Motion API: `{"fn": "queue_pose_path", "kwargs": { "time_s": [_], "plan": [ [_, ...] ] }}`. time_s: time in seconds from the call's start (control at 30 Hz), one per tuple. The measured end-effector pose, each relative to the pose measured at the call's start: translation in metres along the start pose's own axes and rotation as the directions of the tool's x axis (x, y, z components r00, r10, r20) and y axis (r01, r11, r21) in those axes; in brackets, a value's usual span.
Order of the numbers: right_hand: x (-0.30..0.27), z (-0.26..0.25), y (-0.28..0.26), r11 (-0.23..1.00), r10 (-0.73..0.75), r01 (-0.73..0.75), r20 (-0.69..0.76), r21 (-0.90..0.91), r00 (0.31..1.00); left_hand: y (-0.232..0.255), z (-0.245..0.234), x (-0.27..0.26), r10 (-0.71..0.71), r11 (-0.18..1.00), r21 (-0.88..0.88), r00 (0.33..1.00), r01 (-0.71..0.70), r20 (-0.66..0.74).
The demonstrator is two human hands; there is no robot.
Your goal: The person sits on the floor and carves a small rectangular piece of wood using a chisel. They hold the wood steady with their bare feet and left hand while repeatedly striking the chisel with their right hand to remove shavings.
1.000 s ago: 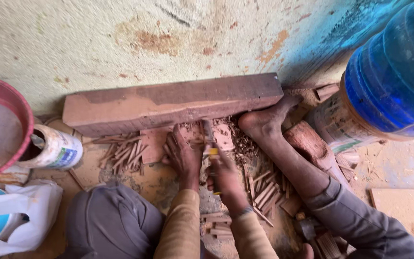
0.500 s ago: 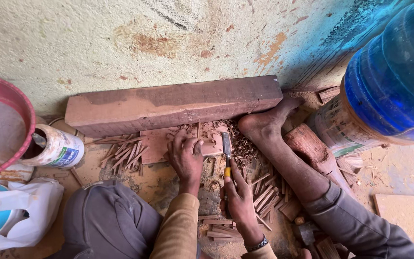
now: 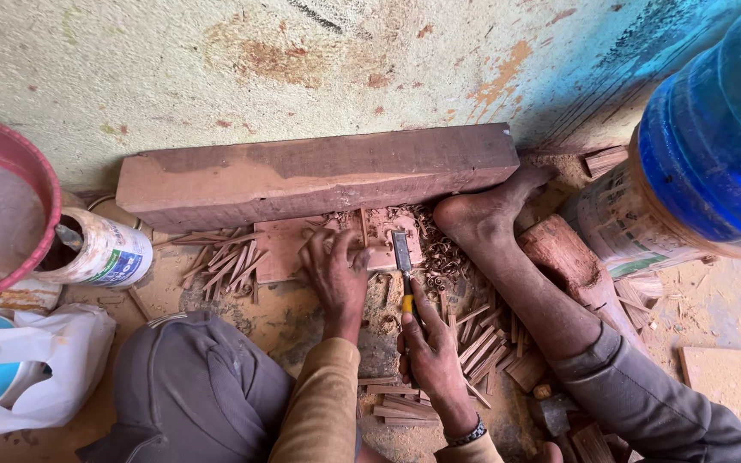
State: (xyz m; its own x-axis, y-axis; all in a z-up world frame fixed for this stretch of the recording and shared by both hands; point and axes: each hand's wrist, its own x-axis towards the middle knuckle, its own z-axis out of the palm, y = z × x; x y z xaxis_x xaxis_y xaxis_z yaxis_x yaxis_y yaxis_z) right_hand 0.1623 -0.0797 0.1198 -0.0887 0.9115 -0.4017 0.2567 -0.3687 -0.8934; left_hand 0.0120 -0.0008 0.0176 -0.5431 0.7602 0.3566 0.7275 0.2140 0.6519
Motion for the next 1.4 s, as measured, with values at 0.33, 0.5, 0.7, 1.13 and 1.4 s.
{"fn": "queue_pose_path", "kwargs": {
  "time_s": [0.33,0.5,0.7,1.13,1.4],
  "plan": [
    [-0.022,-0.024,-0.022,0.996,0.084,-0.084,-0.014,0.001,0.996,-0.017,-0.01,0.036,-0.212,0.893,-0.435,0.96,0.114,-0.183],
    [-0.052,-0.064,-0.035,0.993,0.114,-0.111,-0.101,0.03,0.988,-0.025,-0.091,0.078,-0.323,0.945,0.02,0.93,0.325,0.177],
    [-0.061,-0.11,-0.012,0.998,-0.028,0.037,-0.214,0.041,0.976,-0.011,-0.15,0.072,0.057,0.833,0.549,0.997,-0.075,0.048],
    [-0.056,-0.118,-0.019,0.954,-0.02,0.112,-0.312,0.279,0.95,0.058,0.008,-0.058,0.563,0.74,-0.164,0.468,-0.652,0.681],
    [-0.053,-0.118,-0.01,0.94,-0.072,0.148,-0.246,0.306,0.967,0.072,-0.014,-0.042,0.379,0.766,-0.061,0.374,-0.64,0.846]
  ]
}}
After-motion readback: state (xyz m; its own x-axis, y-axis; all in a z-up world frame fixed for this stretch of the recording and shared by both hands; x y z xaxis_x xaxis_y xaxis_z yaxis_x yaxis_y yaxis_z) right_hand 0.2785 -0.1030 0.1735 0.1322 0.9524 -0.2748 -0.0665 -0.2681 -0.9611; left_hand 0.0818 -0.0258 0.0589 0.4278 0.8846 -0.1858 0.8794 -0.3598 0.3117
